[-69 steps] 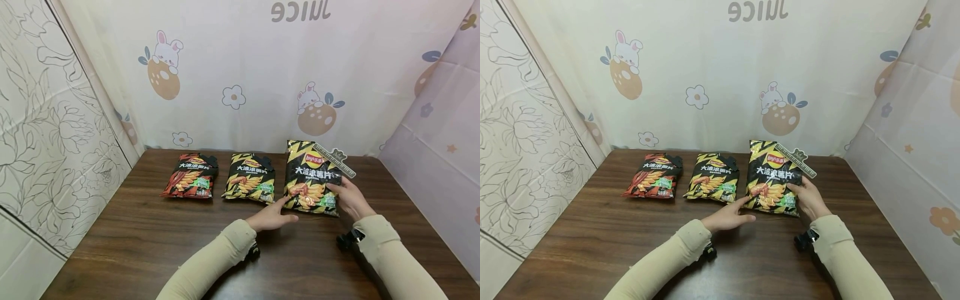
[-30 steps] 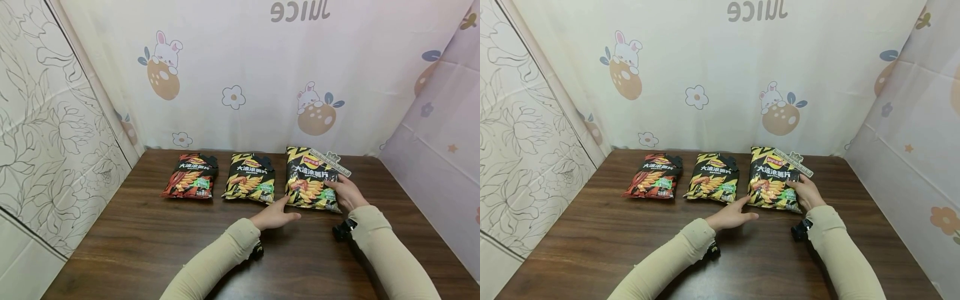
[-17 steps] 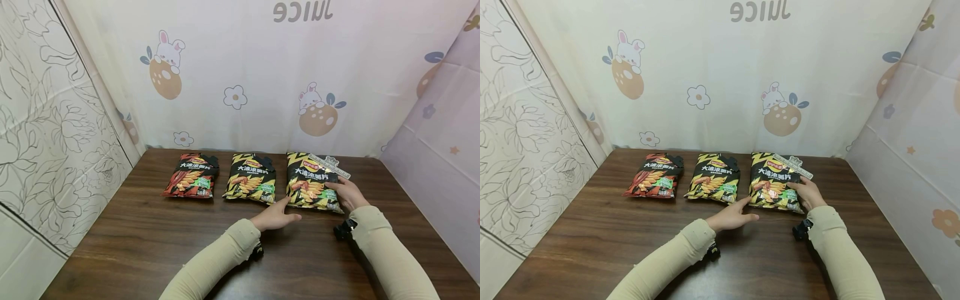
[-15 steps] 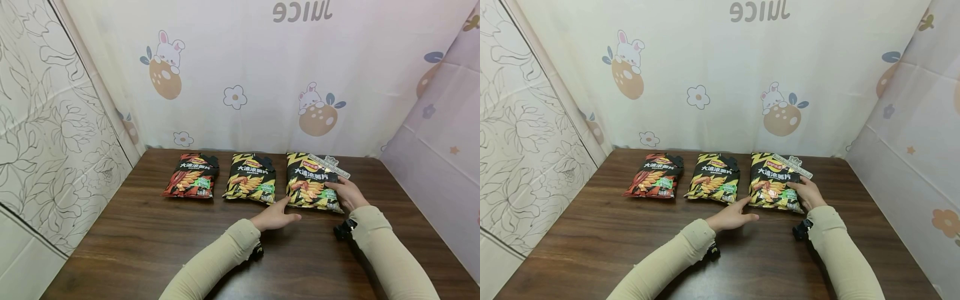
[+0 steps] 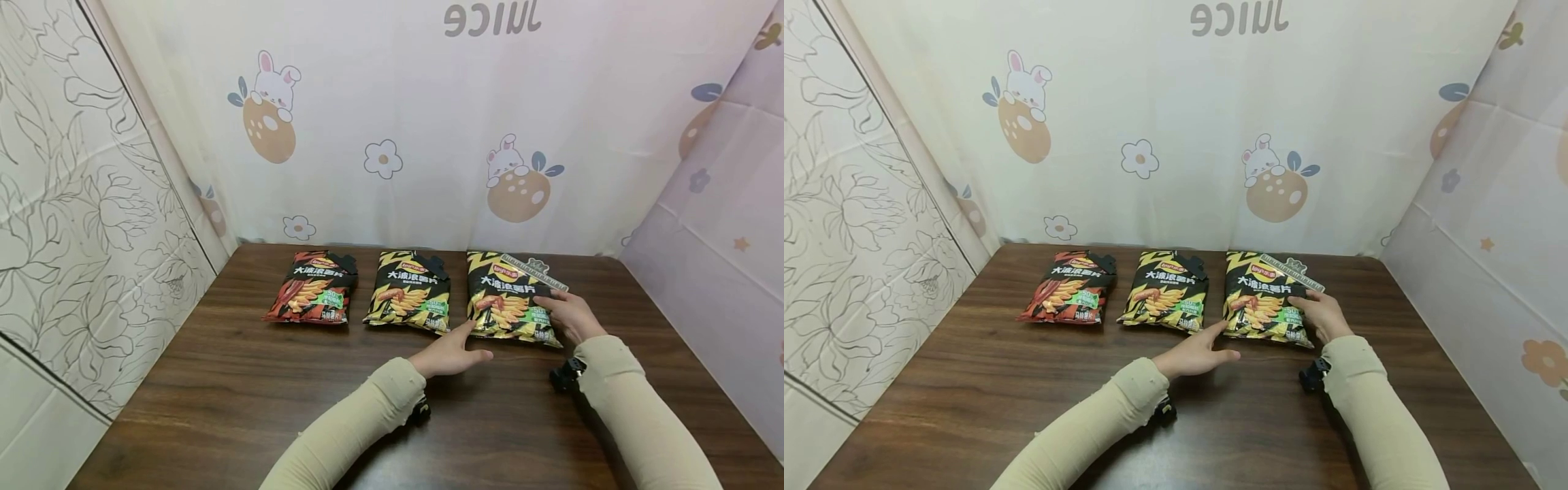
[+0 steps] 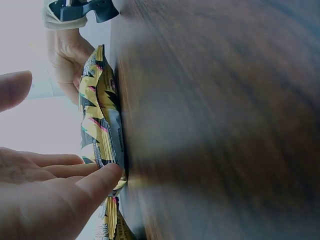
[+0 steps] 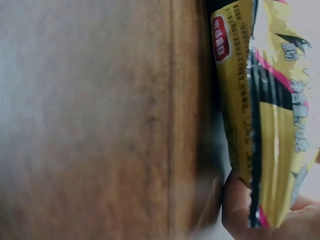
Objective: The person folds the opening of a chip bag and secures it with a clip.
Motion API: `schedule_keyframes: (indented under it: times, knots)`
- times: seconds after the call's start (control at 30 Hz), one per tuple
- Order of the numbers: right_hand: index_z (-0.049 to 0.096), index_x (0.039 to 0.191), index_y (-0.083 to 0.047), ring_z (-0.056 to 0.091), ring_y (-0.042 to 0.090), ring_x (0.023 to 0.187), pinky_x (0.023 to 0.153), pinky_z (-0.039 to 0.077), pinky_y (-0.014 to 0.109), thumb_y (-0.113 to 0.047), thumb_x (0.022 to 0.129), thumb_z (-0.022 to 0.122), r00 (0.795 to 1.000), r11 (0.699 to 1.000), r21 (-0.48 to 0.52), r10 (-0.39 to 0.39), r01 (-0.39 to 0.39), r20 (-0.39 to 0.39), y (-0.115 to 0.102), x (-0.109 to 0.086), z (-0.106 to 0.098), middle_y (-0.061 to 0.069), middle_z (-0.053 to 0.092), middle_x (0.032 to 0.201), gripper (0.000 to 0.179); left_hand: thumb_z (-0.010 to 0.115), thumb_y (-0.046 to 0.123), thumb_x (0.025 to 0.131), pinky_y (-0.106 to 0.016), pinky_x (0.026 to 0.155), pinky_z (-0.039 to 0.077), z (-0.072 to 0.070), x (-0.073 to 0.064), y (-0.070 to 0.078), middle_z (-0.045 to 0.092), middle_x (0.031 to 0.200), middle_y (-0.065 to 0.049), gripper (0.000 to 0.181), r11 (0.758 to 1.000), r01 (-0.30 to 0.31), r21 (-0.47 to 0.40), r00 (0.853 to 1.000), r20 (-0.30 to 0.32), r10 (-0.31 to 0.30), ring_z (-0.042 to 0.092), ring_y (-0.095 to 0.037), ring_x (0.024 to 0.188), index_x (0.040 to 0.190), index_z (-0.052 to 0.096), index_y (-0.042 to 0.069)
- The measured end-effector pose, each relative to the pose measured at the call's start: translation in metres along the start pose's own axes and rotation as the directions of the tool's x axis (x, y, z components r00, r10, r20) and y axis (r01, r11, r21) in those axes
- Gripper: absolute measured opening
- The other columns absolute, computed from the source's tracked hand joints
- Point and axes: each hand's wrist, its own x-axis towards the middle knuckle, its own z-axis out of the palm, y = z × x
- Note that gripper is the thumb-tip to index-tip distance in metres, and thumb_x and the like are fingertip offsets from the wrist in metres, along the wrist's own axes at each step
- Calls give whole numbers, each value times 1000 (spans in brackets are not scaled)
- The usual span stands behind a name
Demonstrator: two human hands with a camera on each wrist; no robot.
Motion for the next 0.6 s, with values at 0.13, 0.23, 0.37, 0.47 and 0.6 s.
schedule_keyframes:
  times: [0.13, 0.23, 0.37, 0.47, 0.6]
  knots:
    - [-4, 156, -3, 17, 44, 147, 116, 27, 55, -42, 100, 51, 1000, 1000, 15, 4, -4, -1, 0, -2, -1, 29, -2, 161, 88, 57, 45, 97, -37, 119, 30, 0, 0, 1, 24, 162, -6, 79, 1000, -8, 16, 1000, 0, 8, 28, -21, 148, 157, 20, 10]
    - [-2, 156, -1, 20, 44, 147, 116, 28, 54, -42, 99, 51, 1000, 1000, 18, 6, -6, -3, 0, -3, -2, 31, 1, 160, 88, 57, 46, 97, -37, 119, 30, -1, 0, 1, 25, 162, -5, 79, 1000, -7, 21, 1000, 2, 7, 28, -20, 148, 157, 20, 11]
    - [-1, 155, 2, 19, 46, 146, 116, 27, 55, -44, 100, 49, 1000, 1000, -21, -11, 11, 26, 0, -6, -5, 31, 1, 160, 87, 56, 47, 97, -38, 118, 31, -1, -2, 2, 25, 162, -3, 78, 1000, -4, 19, 1000, 6, 4, 28, -20, 148, 157, 20, 13]
    - [-1, 154, 5, 17, 47, 146, 117, 27, 54, -45, 101, 46, 998, 999, -35, -30, 32, 57, -1, -10, -8, 31, 1, 160, 87, 56, 47, 97, -38, 118, 31, -1, -3, 2, 25, 162, -3, 78, 1000, -6, 19, 1000, 6, 6, 29, -20, 148, 158, 20, 14]
    - [1, 154, 7, 19, 44, 147, 117, 30, 49, -42, 103, 44, 996, 999, -4, -49, 49, 72, -4, -15, -9, 29, 6, 160, 83, 56, 46, 97, -37, 118, 30, -1, -4, 2, 25, 162, -3, 78, 1000, -6, 17, 1000, 4, 5, 28, -19, 148, 157, 20, 13]
